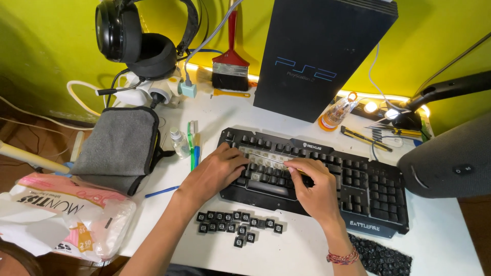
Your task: Assembling keycaps onto a mechanical keyboard frame by hand.
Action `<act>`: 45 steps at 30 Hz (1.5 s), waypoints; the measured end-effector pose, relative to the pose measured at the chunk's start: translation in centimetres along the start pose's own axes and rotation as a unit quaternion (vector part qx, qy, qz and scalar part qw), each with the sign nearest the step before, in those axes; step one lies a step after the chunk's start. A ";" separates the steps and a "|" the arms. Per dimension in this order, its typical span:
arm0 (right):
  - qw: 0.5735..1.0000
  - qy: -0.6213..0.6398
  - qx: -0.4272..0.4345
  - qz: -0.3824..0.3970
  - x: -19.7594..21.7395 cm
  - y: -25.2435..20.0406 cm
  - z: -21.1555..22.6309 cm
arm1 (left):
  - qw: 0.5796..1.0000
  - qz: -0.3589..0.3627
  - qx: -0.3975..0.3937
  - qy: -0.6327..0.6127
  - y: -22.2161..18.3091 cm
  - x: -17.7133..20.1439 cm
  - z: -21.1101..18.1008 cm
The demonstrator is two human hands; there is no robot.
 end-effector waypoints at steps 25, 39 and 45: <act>1.000 0.013 -0.012 -0.025 1.6 0.5 -1.2 | 0.996 -0.010 0.062 -0.056 0.9 -0.4 1.3; 0.999 0.033 -0.016 -0.030 1.7 0.5 -1.2 | 0.987 -0.034 0.070 -0.138 0.9 1.3 0.6; 0.999 0.038 -0.021 -0.028 1.8 0.5 -1.3 | 0.994 0.003 0.066 -0.082 1.4 0.8 0.6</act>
Point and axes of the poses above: each hand's wrist, its own y-axis towards the middle knuckle, its own x-axis out of the back of the hand, z = x × y, the point moved 10 cm from there along y, towards the middle knuckle, and after that the axes turned 14 degrees about -y, right-handed, at the moved point
